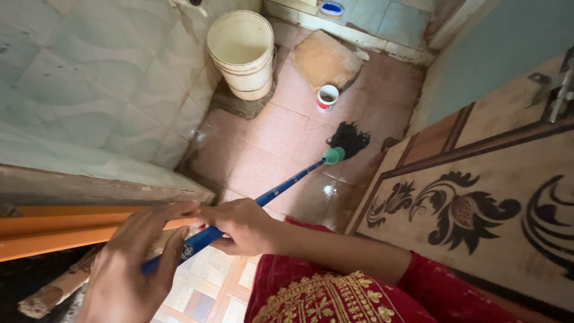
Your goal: The person mops a tiled floor in a bathroom using a blue-handled mop. They repeatedly push and pull the mop across the floor near a doorway, a bucket, and a small cup, maintaining a consistent cleaning motion throughout the clip.
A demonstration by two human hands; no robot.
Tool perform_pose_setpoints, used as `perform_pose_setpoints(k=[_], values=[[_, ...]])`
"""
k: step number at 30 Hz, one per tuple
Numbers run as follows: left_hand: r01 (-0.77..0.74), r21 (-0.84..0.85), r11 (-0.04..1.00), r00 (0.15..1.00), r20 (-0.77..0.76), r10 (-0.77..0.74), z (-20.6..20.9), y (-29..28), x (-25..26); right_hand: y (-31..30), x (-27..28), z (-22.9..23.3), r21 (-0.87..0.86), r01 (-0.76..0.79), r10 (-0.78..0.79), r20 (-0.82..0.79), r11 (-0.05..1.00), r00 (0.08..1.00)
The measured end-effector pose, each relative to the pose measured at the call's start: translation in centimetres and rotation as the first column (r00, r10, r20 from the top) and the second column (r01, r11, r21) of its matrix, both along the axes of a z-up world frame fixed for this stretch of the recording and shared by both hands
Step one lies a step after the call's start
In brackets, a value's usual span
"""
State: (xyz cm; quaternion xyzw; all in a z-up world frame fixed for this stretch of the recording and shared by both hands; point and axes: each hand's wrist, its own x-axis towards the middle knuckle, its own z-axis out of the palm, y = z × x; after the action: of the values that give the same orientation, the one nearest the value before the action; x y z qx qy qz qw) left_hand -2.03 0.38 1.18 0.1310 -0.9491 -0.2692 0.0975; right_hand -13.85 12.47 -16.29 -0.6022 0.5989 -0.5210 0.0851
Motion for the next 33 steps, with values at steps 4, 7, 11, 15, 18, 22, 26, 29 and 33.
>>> perform_pose_setpoints(k=[4,7,11,15,18,22,26,29,33], values=[[0.279,0.203,0.939,0.948,-0.213,-0.236,-0.3,1.2,-0.4,-0.1,-1.6,-2.4,-0.176,0.042,-0.051,-0.047,0.984,0.998],[0.191,0.237,0.953,0.98,0.005,-0.198,-1.6,2.0,-1.9,0.8,-4.7,-3.9,-0.183,0.12,-0.139,-0.095,0.976,0.986],[0.233,0.305,0.923,0.969,0.006,-0.246,-5.2,4.0,-5.5,3.8,-8.3,-6.4,-0.16,0.279,-0.306,-0.176,0.947,0.936],[0.23,0.345,0.91,0.972,-0.123,-0.199,-11.6,5.8,-8.0,7.0,-11.2,-11.4,0.025,0.411,-0.402,-0.162,0.911,0.901],[0.261,0.125,0.957,0.896,0.338,-0.288,-16.7,7.1,-8.9,9.3,-13.2,-17.2,0.274,0.46,-0.396,-0.257,0.845,0.881],[0.364,0.425,0.829,0.904,0.054,-0.424,-18.6,7.3,-4.5,12.2,-15.3,-21.7,0.454,0.44,-0.341,-0.285,0.775,0.896],[0.286,0.358,0.889,0.952,-0.005,-0.305,-17.2,5.9,-2.9,10.3,-13.5,-19.3,0.532,0.418,-0.256,-0.353,0.736,0.9],[0.135,0.388,0.911,0.982,0.072,-0.176,-15.0,4.7,-2.9,5.2,-8.4,-14.4,0.615,0.398,-0.19,-0.376,0.681,0.907],[0.07,0.536,0.841,0.993,0.046,-0.112,-10.4,2.2,-0.2,2.0,-1.1,-7.3,0.786,0.134,-0.033,-0.143,0.604,0.989]])
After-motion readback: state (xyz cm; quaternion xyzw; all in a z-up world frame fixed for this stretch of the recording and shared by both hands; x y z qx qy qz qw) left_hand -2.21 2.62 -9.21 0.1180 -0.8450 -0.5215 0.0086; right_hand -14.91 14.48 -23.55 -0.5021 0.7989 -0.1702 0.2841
